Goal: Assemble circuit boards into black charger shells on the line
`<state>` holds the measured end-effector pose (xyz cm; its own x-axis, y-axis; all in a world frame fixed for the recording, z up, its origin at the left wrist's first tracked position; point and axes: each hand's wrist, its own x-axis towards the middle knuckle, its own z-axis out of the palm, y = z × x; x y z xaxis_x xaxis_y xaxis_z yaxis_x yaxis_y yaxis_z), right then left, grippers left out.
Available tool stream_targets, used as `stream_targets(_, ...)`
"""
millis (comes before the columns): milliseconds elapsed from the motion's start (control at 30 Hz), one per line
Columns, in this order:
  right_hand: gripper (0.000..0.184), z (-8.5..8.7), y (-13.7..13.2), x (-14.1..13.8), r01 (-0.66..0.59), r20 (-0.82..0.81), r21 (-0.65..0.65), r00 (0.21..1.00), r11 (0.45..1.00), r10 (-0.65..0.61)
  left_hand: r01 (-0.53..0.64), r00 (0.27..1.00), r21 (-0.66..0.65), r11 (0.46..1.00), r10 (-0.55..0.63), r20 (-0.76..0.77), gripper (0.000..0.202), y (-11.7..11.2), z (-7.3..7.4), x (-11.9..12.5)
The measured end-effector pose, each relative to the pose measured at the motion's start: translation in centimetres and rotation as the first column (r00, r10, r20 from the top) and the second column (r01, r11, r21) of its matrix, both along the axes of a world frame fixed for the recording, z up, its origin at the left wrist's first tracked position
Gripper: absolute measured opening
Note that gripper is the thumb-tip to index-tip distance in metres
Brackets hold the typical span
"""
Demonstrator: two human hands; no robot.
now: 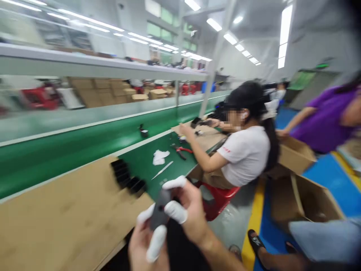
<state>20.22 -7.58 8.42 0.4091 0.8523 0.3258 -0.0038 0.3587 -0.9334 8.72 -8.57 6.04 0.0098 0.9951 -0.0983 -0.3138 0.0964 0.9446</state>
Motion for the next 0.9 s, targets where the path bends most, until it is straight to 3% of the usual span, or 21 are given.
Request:
stream_targets(67, 0.043, 0.5, -0.2, 0.0, -0.025, 0.013, 0.05, 1.0, 0.998, 0.025, 0.06, 0.951, -0.053, 0.997, -0.041, 0.308, 0.058, -0.4, 0.6, 0.0)
stream_targets(133, 0.033, 0.8, -0.5, 0.2, -0.084, -0.002, 0.085, 0.996, 0.993, 0.084, 0.073, 0.912, -0.063, 0.995, -0.041, 0.408, 0.06, -0.7, 1.5, 0.1)
stream_targets(300, 0.025, 1.4, -1.3, 0.0, -0.125, -0.028, 0.076, 0.991, 0.989, 0.127, 0.028, 0.917, -0.042, 0.999, -0.009, 0.4, 0.062, -1.7, 2.9, -0.4)
stream_targets(567, 0.034, 1.2, -1.5, -0.2, -0.159, -0.001, 0.068, 0.987, 0.985, 0.16, -0.002, 0.919, -0.021, 1.0, 0.01, 0.395, 0.058, -2.2, 2.5, -0.8)
stream_targets(767, 0.027, 1.3, -1.6, -0.4, -0.144, 0.03, 0.067, 0.989, 0.987, 0.142, -0.009, 0.925, -0.009, 1.0, 0.012, 0.379, 0.051, -2.5, 2.6, -1.0)
stream_targets(900, 0.028, 1.0, -1.4, -0.4, -0.164, 0.055, 0.083, 0.986, 0.983, 0.16, -0.058, 0.94, -0.006, 0.998, 0.057, 0.337, 0.054, -2.4, 1.9, -1.1)
